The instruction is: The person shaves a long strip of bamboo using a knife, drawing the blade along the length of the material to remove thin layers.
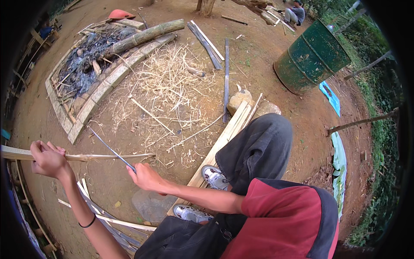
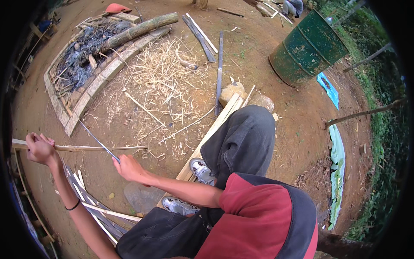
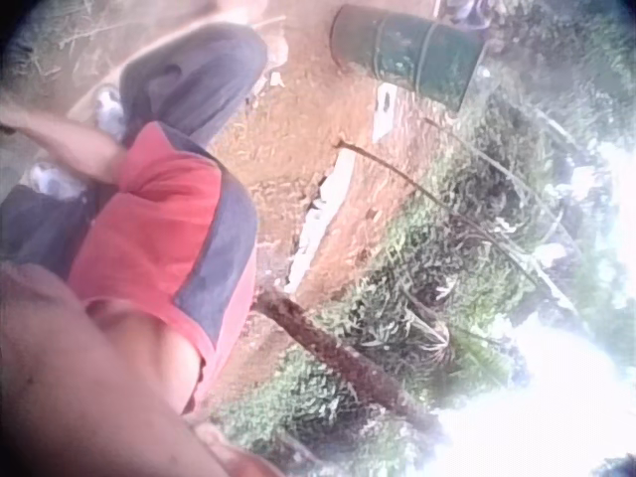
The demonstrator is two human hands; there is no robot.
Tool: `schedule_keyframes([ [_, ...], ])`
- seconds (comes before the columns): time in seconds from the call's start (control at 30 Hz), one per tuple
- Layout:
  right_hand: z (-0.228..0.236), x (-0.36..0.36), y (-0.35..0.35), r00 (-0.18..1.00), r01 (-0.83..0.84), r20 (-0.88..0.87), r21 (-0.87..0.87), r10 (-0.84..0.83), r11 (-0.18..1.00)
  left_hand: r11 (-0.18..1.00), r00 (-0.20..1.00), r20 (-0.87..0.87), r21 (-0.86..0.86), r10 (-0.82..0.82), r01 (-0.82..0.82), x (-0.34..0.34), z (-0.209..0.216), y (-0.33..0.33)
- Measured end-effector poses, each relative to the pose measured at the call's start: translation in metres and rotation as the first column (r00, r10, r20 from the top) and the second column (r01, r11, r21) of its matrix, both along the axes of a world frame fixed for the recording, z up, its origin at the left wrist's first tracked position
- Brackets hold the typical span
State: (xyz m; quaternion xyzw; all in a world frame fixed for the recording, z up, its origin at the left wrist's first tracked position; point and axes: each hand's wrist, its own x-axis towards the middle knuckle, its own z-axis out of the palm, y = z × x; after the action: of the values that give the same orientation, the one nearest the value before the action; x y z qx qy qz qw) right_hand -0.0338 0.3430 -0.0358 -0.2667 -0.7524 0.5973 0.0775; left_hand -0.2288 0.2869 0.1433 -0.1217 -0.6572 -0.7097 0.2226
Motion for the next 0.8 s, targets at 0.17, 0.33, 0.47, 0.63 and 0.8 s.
schedule_keyframes([
  [0.17, 0.034, 0.007, 0.002, 0.999, -0.012, -0.051, -0.056, 0.010, 0.998, 0.998, 0.999, -0.010, 0.039, -0.043, 0.043, 0.005, -0.001, -0.005],
  [0.33, 0.098, 0.021, -0.005, 0.988, -0.046, -0.147, -0.025, 0.042, 0.999, 1.000, 0.999, -0.049, 0.013, 0.004, -0.003, 0.024, 0.006, 0.001],
  [0.47, 0.020, 0.031, -0.019, 0.998, 0.016, -0.067, 0.091, -0.010, 0.996, 0.998, 0.999, -0.015, 0.042, -0.039, 0.040, 0.030, 0.006, 0.006],
  [0.63, 0.009, 0.038, 0.013, 0.965, -0.122, 0.211, -0.149, 0.152, 0.981, 0.994, 0.995, -0.059, 0.078, -0.077, 0.082, 0.036, 0.007, 0.010],
  [0.8, 0.065, 0.040, 0.005, 0.996, -0.047, -0.081, -0.004, 0.047, 0.999, 0.988, 0.993, -0.038, 0.100, -0.115, 0.118, 0.049, 0.005, 0.021],
])
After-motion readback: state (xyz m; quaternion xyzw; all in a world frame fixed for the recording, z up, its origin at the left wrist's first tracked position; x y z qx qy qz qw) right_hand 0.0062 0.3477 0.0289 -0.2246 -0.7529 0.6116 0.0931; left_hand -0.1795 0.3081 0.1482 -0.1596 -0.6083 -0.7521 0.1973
